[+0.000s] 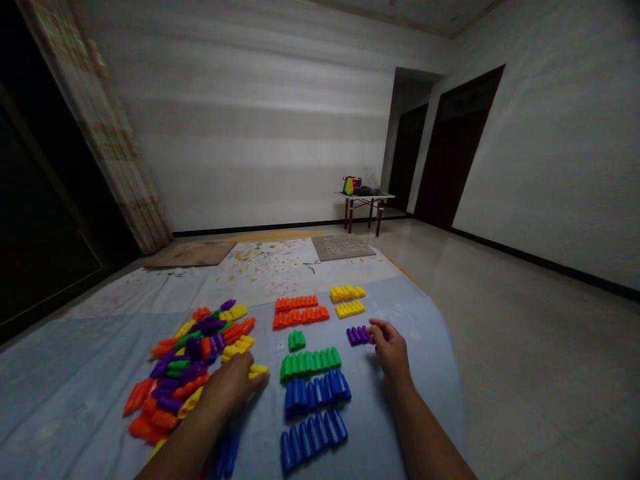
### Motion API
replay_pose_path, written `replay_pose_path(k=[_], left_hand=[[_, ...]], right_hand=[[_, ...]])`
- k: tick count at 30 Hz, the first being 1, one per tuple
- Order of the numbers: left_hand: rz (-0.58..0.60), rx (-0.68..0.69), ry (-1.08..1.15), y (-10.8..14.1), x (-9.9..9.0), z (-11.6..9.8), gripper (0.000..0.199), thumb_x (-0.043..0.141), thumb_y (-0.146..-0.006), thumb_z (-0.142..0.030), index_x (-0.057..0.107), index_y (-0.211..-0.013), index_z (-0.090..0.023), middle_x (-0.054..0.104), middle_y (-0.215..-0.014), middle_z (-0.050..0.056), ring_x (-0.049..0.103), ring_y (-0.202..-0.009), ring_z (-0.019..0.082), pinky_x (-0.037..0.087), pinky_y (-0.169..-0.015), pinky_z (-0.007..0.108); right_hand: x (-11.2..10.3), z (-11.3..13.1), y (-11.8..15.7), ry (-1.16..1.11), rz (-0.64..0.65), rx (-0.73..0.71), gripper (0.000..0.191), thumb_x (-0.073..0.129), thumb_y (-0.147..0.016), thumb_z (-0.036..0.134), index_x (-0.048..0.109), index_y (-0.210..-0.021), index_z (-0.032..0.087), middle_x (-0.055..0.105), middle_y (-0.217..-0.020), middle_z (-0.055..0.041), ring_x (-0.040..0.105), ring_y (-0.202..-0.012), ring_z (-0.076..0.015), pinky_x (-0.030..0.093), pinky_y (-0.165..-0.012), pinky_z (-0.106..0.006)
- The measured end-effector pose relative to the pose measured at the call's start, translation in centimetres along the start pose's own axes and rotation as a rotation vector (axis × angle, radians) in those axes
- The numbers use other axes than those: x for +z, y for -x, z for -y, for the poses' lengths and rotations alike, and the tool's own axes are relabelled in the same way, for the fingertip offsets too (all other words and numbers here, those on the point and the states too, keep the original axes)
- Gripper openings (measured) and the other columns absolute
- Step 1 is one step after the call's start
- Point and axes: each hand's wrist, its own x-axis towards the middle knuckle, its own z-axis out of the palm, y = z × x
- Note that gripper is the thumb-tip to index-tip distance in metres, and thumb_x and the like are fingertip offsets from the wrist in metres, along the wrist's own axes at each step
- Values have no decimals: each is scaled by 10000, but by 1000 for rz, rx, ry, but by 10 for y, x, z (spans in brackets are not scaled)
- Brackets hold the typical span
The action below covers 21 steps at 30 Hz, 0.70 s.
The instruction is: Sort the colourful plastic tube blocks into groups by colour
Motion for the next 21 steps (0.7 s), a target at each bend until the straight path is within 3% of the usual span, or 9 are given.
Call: replay_pose_path(k=[5,11,17,21], left_hand=[[24,51,74,-10,8,5,350,485,-695,-386,540,-970,-176,624,-1017,89,582,-946,220,402,-792,295],[70,66,31,-21,6,6,235,513,-628,-336,562,-803,-186,636,-854,48,586,-863,218,400,-703,286],[44,91,113,-35,3,15,409,506,-647,-378,582,-991,-169,636,-940,66,597,-871,216,427,-763,303],[-49,124,233,-47,-6,-3,513,480,-691,-428,533,-1115,-144,604,-1037,98,598,-846,206,447,-804,327]], right_hand=[[-1,0,1,9,-1,-5,333,646,-635,423,675,-835,159,666,-678,-37,561,-577,-163,453,-555,-284],[0,2,0,14,-12,0,306,625,-655,406,668,-837,164,667,-678,-34,549,-566,-154,455,-566,-282],[0,-2,-1,10,-4,4,289,627,-669,383,672,-845,159,666,-694,-36,563,-607,-163,450,-572,-276],[3,-1,0,4,-4,18,290,609,-689,389,667,-859,162,659,-692,-29,552,-598,-153,454,-582,-272]])
